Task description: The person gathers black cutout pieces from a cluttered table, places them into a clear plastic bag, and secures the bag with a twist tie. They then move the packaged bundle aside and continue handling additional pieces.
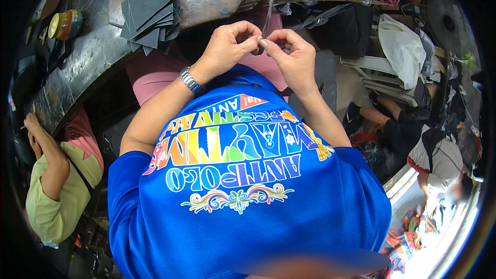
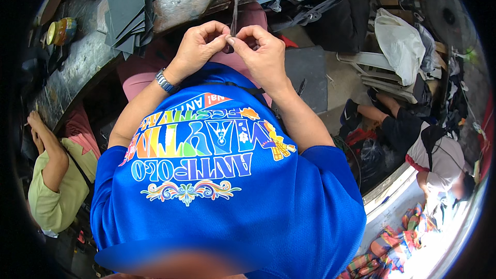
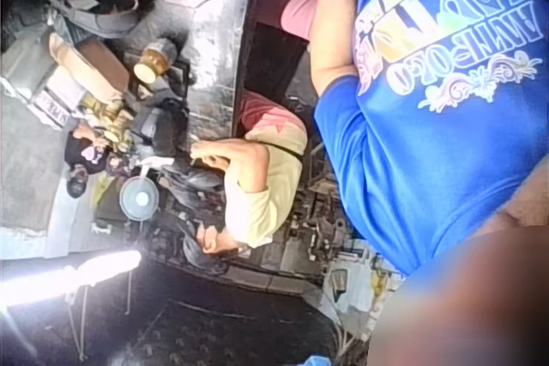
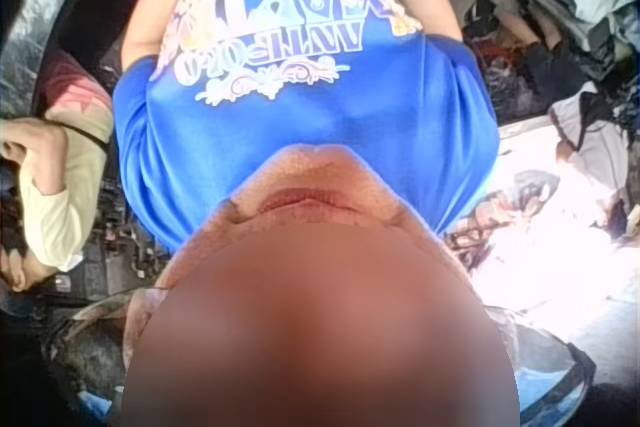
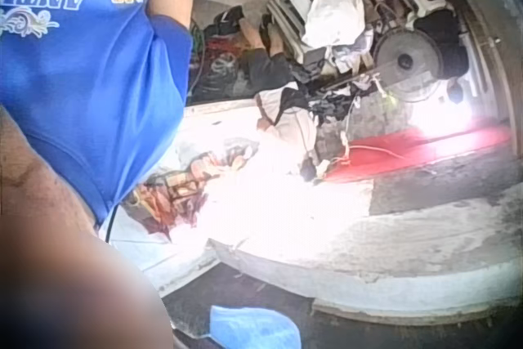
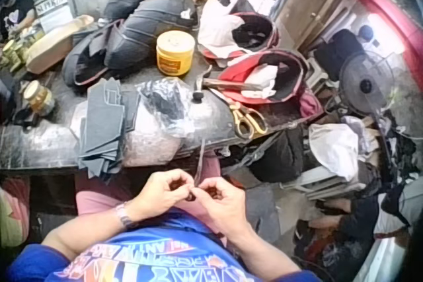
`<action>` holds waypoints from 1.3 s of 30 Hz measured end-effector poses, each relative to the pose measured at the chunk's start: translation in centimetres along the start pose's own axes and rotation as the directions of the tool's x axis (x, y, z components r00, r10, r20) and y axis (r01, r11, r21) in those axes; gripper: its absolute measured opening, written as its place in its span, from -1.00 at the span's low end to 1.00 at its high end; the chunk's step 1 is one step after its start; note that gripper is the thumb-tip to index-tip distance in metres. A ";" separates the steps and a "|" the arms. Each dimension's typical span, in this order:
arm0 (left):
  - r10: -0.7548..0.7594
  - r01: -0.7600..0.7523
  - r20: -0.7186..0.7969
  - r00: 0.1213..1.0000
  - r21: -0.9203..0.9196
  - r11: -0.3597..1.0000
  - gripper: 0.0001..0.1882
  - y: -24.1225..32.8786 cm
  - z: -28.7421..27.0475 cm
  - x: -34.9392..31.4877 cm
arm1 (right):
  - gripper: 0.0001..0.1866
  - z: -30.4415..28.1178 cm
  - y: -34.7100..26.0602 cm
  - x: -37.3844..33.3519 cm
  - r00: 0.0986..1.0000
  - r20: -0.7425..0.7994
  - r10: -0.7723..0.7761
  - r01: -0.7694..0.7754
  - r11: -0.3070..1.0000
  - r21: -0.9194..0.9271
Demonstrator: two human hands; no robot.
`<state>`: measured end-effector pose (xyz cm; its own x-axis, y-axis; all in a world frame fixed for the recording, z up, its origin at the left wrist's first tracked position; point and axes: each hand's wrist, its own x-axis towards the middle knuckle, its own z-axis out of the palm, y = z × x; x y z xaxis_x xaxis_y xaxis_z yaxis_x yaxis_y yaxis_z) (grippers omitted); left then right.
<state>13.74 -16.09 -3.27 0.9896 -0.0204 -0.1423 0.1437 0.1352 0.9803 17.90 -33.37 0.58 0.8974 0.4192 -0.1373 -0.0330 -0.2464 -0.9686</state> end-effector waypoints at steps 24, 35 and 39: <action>-0.127 0.145 0.128 0.984 -0.139 0.980 -0.84 -0.3 -0.5 0.2 | -0.92 -0.4 2.5 1.0 0.990 0.136 0.032 -0.065 0.968 0.243; -0.043 0.037 0.108 0.993 0.051 0.998 -0.80 -0.1 -0.7 0.3 | -0.89 -0.4 1.9 0.7 0.990 0.119 0.077 -0.105 0.962 0.250; -0.094 0.087 0.047 0.994 0.135 0.987 -0.80 0.2 -0.5 0.2 | -0.89 -0.2 2.2 0.5 0.997 0.075 -0.014 0.014 1.000 0.000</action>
<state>13.92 -15.56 -3.20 0.9706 -0.0793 -0.2271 0.2277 -0.0016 0.9737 18.35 -33.89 -1.55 0.8622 0.4872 -0.1391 -0.0207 -0.2403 -0.9705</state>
